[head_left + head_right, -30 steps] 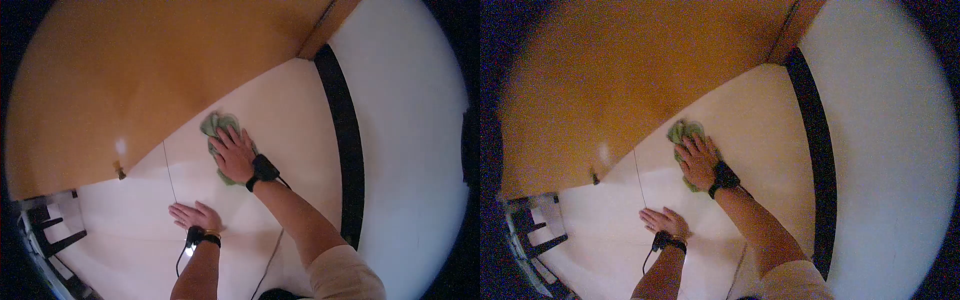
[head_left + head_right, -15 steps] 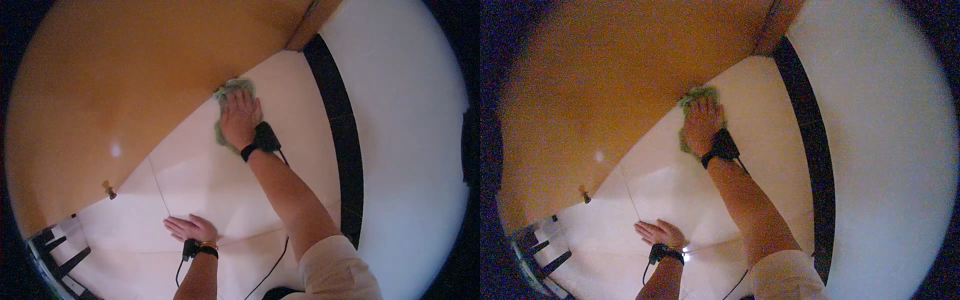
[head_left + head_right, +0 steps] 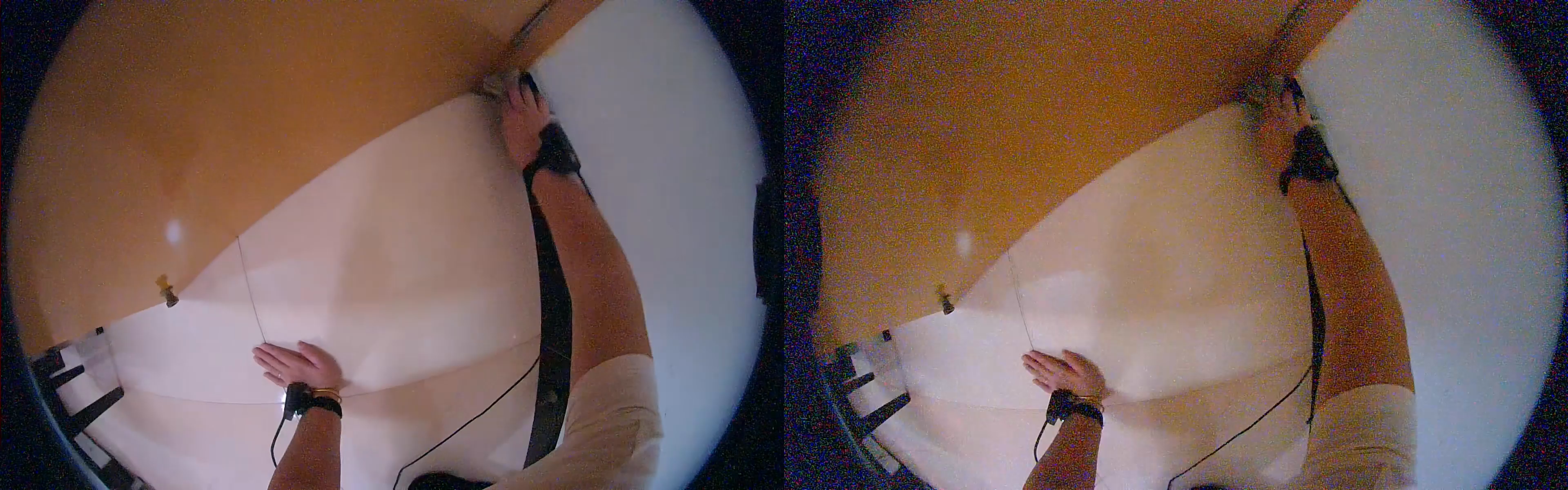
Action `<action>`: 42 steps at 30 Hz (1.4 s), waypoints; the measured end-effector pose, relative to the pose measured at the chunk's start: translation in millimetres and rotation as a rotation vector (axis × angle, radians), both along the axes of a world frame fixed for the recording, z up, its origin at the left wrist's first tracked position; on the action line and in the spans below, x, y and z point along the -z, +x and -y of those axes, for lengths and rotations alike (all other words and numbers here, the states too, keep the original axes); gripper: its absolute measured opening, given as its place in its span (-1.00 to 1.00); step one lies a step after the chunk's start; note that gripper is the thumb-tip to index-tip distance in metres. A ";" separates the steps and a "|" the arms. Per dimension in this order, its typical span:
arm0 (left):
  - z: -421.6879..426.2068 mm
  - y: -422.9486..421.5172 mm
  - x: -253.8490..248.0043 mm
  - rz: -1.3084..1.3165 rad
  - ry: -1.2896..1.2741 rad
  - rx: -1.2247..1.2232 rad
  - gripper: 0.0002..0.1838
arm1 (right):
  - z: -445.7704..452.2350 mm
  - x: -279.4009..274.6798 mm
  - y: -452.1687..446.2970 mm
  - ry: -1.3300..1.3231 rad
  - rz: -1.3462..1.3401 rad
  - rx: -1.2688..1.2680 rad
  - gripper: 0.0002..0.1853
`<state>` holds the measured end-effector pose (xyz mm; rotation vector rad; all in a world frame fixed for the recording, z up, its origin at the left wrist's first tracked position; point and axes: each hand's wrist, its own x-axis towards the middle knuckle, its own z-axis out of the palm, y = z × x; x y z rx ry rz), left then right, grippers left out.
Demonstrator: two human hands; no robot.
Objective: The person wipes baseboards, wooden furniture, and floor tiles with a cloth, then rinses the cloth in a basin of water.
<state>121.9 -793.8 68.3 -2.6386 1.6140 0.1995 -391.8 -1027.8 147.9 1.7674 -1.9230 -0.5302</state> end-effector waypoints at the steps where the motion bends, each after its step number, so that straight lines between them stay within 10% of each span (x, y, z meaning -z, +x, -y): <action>1: -0.5 0.3 4.2 0.015 0.003 0.003 -0.14 | 3.7 4.0 -27.1 0.057 -0.115 -0.011 -0.50; 5: -1.9 2.6 8.6 0.025 -0.053 0.027 -0.13 | -28.6 -7.5 -10.5 0.387 -0.428 0.150 -0.35; 8: -3.5 2.0 8.9 0.053 -0.067 0.034 -0.13 | -106.1 29.0 -60.6 0.422 0.086 0.114 -0.31; 11: -2.1 1.9 7.5 0.050 -0.062 0.043 -0.12 | -179.2 9.8 23.2 0.430 -0.339 0.288 -0.32; 19: -3.4 1.6 7.1 0.060 -0.022 0.064 -0.12 | -527.1 -2.6 92.6 0.664 -0.031 0.277 -0.32; 21: -0.1 -3.2 2.3 0.058 -0.005 0.042 -0.12 | -544.1 -40.0 113.6 0.791 0.409 0.537 -0.36; 24: 0.8 -6.0 3.9 0.058 -0.007 0.030 -0.13 | -570.7 -41.6 111.6 0.763 0.272 0.407 -0.39; 26: -3.8 -0.3 10.0 0.063 -0.011 0.035 -0.13 | -533.9 -35.9 117.1 0.751 0.371 0.756 -0.42; 32: 1.3 0.3 6.7 0.017 0.000 -0.009 -0.11 | -308.7 15.8 42.5 -0.006 0.137 0.342 -0.47; 36: -2.6 2.0 9.8 0.037 0.020 -0.005 -0.11 | -149.2 -10.7 63.8 -0.140 0.528 0.559 -0.53; 42: -2.8 2.5 5.3 0.049 0.003 0.015 -0.11 | -146.3 116.2 102.3 -0.286 0.449 0.531 -0.39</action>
